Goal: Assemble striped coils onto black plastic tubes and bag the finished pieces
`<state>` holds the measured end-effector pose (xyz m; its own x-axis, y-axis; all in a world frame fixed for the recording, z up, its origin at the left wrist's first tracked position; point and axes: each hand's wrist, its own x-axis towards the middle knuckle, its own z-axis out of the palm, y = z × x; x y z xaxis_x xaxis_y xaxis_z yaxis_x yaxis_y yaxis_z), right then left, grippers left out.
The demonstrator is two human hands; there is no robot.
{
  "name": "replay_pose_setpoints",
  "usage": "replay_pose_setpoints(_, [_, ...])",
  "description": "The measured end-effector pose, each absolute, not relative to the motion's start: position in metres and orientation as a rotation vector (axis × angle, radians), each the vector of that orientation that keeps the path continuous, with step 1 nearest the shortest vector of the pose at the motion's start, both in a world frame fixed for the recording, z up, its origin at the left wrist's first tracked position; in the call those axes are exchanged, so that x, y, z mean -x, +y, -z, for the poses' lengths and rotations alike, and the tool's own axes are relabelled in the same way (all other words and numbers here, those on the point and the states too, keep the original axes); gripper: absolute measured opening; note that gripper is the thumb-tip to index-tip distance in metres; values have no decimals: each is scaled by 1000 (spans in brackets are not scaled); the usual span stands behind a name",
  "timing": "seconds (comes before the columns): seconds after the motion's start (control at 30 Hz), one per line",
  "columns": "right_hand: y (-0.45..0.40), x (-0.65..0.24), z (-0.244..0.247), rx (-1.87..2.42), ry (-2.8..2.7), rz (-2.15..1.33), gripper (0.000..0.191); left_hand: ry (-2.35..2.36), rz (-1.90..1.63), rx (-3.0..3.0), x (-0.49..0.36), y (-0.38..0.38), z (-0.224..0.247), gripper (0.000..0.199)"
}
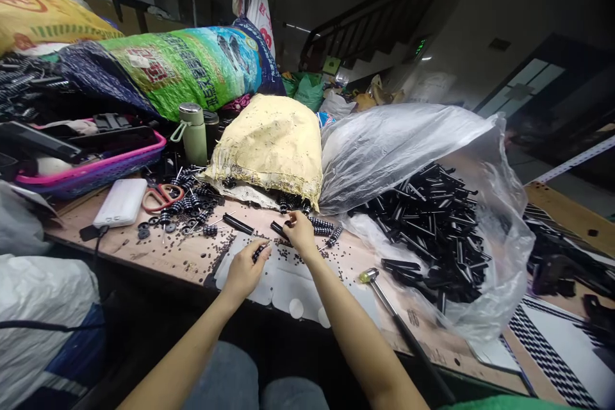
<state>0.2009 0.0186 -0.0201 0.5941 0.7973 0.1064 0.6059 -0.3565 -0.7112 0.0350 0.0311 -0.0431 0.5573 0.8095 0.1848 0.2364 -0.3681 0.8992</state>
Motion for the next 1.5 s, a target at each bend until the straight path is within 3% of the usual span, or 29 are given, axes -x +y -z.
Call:
replay_pose_setpoints(0.2, [-25,-174,5,1902,-1247,-402,9,787,-726,-1920,-44,24,45,41])
replay_pose_setpoints(0.57, [-40,-164,-4,1667,-1523,-412,29,771,-823,-1867,-43,26,42,40])
replay_pose_setpoints(0.67, [-24,-174,-5,1802,-1548,-418,37,790,-887,-1773,-41,30,46,36])
replay_pose_setpoints(0.8, [29,-185,7,2055,-1498,-314,28,800,-859,-1646,-34,33,56,36])
replay_pose_setpoints(1.07, [103,-171,38,2154,-1596,-289,16,814,-841,-1142,-16,42,51,40])
replay_pose_setpoints(1.27, [65,-165,34,2057,-1548,-357,9,906,-838,-1369,-10,47,52,42])
replay_pose_setpoints(1.5, [-4,-155,16,1815,-1403,-444,17,859,-770,-1809,-26,35,47,43])
